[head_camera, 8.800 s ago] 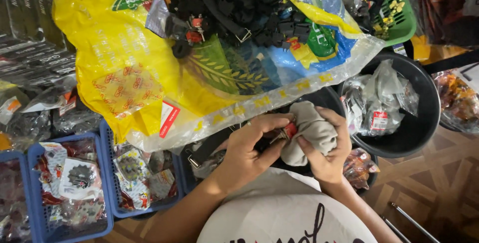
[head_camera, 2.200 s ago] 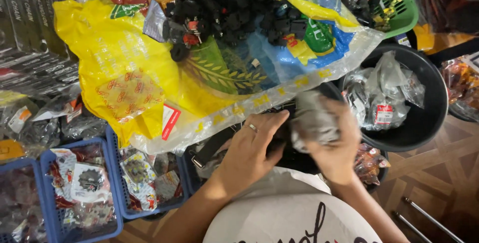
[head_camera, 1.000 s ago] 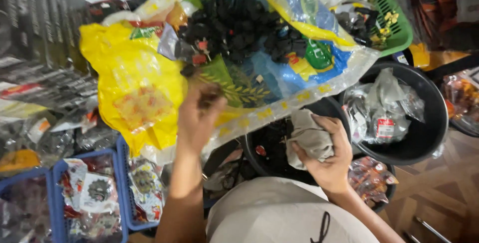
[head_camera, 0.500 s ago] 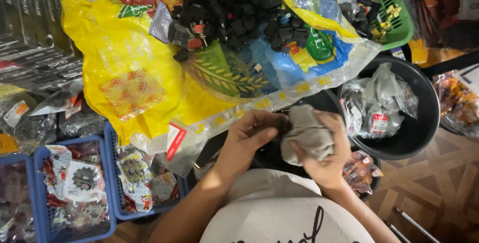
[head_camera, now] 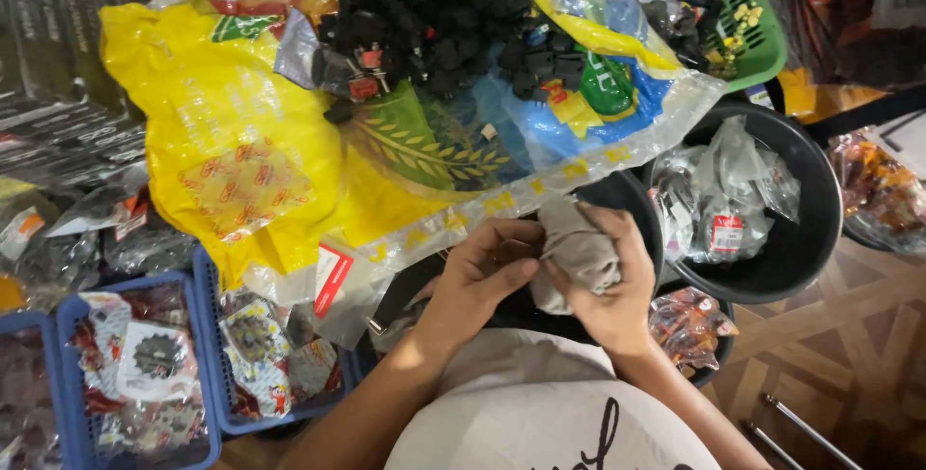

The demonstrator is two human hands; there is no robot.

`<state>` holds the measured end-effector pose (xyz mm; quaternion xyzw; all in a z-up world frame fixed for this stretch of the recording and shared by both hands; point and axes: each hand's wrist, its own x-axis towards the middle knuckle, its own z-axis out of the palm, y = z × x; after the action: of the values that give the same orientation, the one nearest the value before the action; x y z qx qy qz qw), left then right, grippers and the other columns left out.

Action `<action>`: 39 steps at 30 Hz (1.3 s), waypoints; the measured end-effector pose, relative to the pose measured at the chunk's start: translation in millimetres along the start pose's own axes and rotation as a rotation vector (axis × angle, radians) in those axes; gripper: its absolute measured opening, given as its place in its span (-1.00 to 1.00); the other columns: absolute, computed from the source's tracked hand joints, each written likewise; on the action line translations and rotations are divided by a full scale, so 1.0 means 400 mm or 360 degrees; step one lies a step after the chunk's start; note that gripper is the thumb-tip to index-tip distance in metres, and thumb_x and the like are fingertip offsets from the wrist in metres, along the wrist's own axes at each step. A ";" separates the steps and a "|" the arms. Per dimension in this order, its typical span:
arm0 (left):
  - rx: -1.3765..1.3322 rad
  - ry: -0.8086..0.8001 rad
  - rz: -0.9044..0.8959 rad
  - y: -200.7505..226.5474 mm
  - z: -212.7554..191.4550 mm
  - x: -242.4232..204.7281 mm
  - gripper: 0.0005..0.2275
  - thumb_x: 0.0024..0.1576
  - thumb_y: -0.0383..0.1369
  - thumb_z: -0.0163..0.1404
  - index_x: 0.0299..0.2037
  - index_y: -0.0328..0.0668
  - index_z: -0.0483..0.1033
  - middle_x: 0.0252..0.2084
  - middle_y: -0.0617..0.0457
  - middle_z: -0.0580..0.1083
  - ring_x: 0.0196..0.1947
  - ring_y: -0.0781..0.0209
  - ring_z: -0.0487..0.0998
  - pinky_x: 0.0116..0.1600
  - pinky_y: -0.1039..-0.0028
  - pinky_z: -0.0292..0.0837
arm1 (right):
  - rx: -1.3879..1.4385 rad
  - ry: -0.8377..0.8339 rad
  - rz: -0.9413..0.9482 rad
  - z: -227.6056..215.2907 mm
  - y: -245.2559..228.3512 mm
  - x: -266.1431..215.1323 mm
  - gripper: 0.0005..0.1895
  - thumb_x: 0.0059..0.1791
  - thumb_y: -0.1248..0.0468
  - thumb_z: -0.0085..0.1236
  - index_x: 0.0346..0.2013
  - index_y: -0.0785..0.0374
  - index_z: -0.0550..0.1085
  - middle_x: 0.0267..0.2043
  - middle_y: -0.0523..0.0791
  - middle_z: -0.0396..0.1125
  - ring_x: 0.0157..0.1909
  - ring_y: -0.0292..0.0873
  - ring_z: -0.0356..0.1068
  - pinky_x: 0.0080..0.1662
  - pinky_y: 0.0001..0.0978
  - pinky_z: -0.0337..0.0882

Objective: The person repeatedly picks up small black plastic parts from a yellow bag and wipes them with a grey cloth held in the other hand. The person handles the parts one by one, wiping them over a black bowl before placing them back into the bag.

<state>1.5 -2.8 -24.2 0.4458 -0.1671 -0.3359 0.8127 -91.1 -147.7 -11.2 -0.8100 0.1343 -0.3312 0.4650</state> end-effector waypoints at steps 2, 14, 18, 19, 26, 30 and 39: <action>0.0044 -0.0054 0.0013 -0.001 -0.004 -0.009 -0.72 0.15 -0.51 0.18 0.08 -0.34 0.55 -0.24 -0.03 0.56 -0.20 0.33 0.54 -0.07 0.46 0.52 | -0.0011 0.0014 0.0034 -0.006 0.002 -0.002 -0.37 -0.25 0.34 0.47 0.09 0.38 0.47 -0.04 0.09 0.41 -0.02 0.03 0.44 0.07 -0.06 0.34; 0.1910 -0.0179 0.0785 0.101 0.053 -0.007 -0.29 -0.02 -0.59 0.18 0.41 -0.16 0.23 -0.08 -0.24 0.44 -0.24 -0.27 0.60 -0.11 0.09 0.60 | -0.0119 -0.0090 -0.0024 -0.015 -0.013 0.000 -0.33 -0.32 0.23 0.52 0.04 0.35 0.51 -0.07 0.10 0.45 -0.05 0.18 0.50 0.02 -0.03 0.39; 0.1883 -0.0224 0.0870 0.128 0.054 -0.007 -0.30 0.02 -0.59 0.20 0.43 -0.22 0.21 -0.15 -0.25 0.45 -0.35 -0.15 0.58 -0.19 0.15 0.62 | -0.0172 -0.0051 -0.0007 -0.021 -0.016 0.011 -0.35 -0.27 0.26 0.50 0.07 0.34 0.48 -0.04 0.13 0.43 -0.03 0.20 0.49 0.01 0.03 0.39; 0.1953 -0.0225 0.0864 0.133 0.054 -0.006 -0.30 0.05 -0.57 0.19 0.44 -0.23 0.18 -0.18 -0.27 0.43 -0.39 -0.14 0.56 -0.23 0.14 0.61 | -0.0203 -0.0049 -0.0010 -0.026 -0.013 0.011 -0.35 -0.26 0.28 0.50 0.08 0.34 0.48 -0.03 0.12 0.43 -0.02 0.20 0.48 0.02 0.02 0.39; 0.2234 -0.0217 0.1035 0.118 0.050 -0.002 -0.30 0.04 -0.45 0.24 0.43 -0.22 0.21 -0.23 -0.25 0.43 -0.47 -0.02 0.50 -0.25 0.20 0.57 | -0.0249 0.0007 0.0021 -0.011 -0.030 0.016 -0.33 -0.34 0.25 0.59 0.03 0.28 0.54 -0.06 0.06 0.46 -0.05 0.15 0.50 0.00 -0.04 0.41; 0.2101 -0.0253 0.0938 0.140 0.040 -0.002 -0.35 0.09 -0.38 0.25 0.41 -0.17 0.26 -0.24 -0.23 0.46 -0.45 0.00 0.52 -0.23 0.26 0.58 | -0.0385 0.0154 0.0014 -0.036 -0.019 0.021 -0.33 -0.24 0.27 0.53 0.11 0.36 0.47 -0.06 0.19 0.41 -0.02 0.21 0.46 0.01 0.05 0.37; 0.2204 -0.0096 0.1231 0.023 -0.120 0.199 -0.85 0.13 -0.37 0.14 -0.12 -0.07 0.61 -0.22 -0.09 0.47 -0.17 -0.11 0.55 -0.02 0.13 0.46 | -0.0359 0.0301 0.0098 -0.035 -0.017 -0.005 -0.30 -0.22 0.25 0.53 0.14 0.38 0.44 -0.01 0.13 0.40 0.01 0.07 0.41 0.07 -0.06 0.33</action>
<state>89.6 -25.2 -45.1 0.7510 -0.5029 0.1387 0.4048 -102.3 -152.4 -1.4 -0.8178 0.2386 -0.3743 0.3663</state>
